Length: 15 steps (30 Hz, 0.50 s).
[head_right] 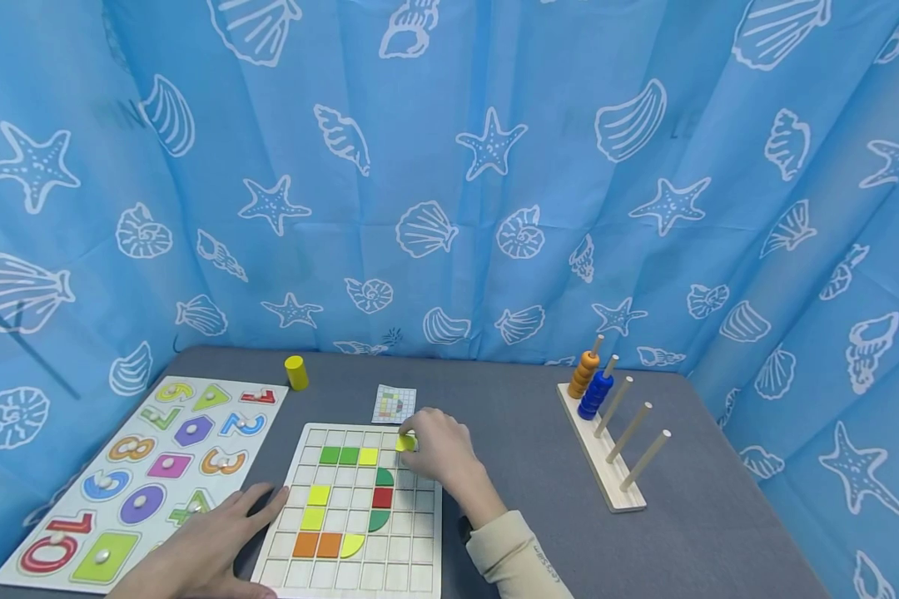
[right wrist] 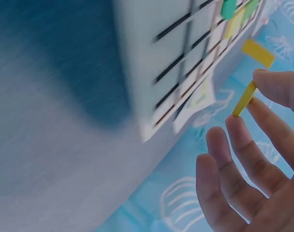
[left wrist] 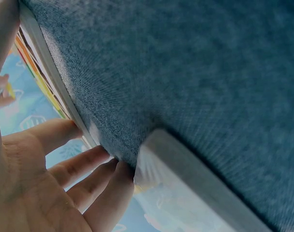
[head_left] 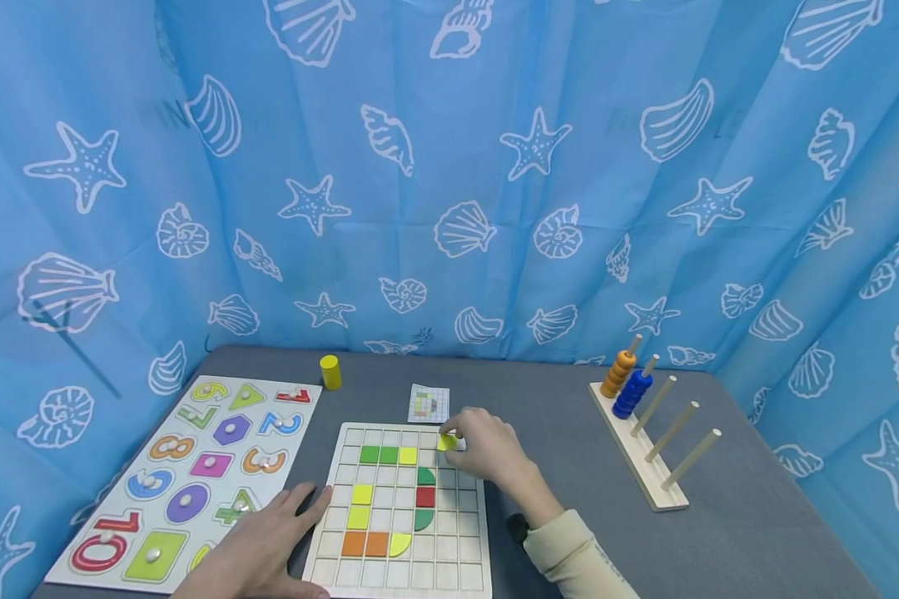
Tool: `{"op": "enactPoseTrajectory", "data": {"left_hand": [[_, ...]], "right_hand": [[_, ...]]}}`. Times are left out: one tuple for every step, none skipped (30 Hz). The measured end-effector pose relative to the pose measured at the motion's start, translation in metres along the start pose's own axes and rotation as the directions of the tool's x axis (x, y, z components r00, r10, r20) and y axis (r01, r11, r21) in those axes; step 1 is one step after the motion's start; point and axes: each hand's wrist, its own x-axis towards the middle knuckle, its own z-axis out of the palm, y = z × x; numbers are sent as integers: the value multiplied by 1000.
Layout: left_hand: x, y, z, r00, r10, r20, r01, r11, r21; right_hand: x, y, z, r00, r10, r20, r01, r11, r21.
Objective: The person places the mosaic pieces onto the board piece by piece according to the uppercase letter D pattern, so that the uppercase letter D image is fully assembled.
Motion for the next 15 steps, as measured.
{"op": "enactPoseTrajectory", "data": {"left_hand": [[0, 0, 0, 1000, -1, 1, 1, 1000, -2], [0, 0, 0, 1000, -3, 3, 3, 1000, -2], [0, 0, 0, 1000, -4, 4, 4, 1000, -2], [0, 0, 0, 1000, -3, 3, 3, 1000, -1], [0, 0, -1, 1000, -5, 3, 5, 1000, 1], [0, 0, 0, 1000, -6, 2, 6, 1000, 2], [0, 0, 0, 1000, -6, 3, 6, 1000, 3], [0, 0, 0, 1000, -7, 4, 7, 1000, 4], [0, 0, -1, 1000, -9, 5, 9, 1000, 5], [1, 0, -1, 1000, -10, 7, 10, 1000, 6], [1, 0, -1, 1000, -11, 9, 11, 1000, 7], [1, 0, -1, 1000, -11, 11, 11, 1000, 8], [1, 0, -1, 1000, -12, 12, 12, 1000, 8], [1, 0, -1, 1000, -15, 13, 15, 1000, 10], [1, 0, -1, 1000, -16, 13, 16, 1000, 9]], "right_hand": [[1, -4, 1, 1000, -11, 5, 11, 1000, 8], [3, -8, 1, 1000, -23, 11, 23, 1000, 13], [4, -12, 2, 999, -32, 18, 32, 999, 16], [6, -15, 4, 999, -41, 23, 41, 999, 19], [7, -18, 6, 998, -52, 27, 51, 998, 21], [9, -22, 7, 998, -63, 32, 62, 998, 21], [10, -25, 9, 997, -73, 38, 72, 997, 23], [11, -28, 11, 995, -87, 42, 86, 996, 20], [12, -31, 14, 994, -96, 46, 95, 995, 11], [13, -34, 16, 993, -104, 50, 104, 995, 8], [13, -37, 18, 992, -111, 53, 112, 994, 2], [14, -41, 20, 991, -119, 56, 120, 993, -6], [14, -44, 22, 990, -124, 60, 125, 992, -14], [15, -46, 25, 989, -131, 63, 133, 991, -16], [15, -49, 27, 989, -135, 67, 137, 990, -23]]}}
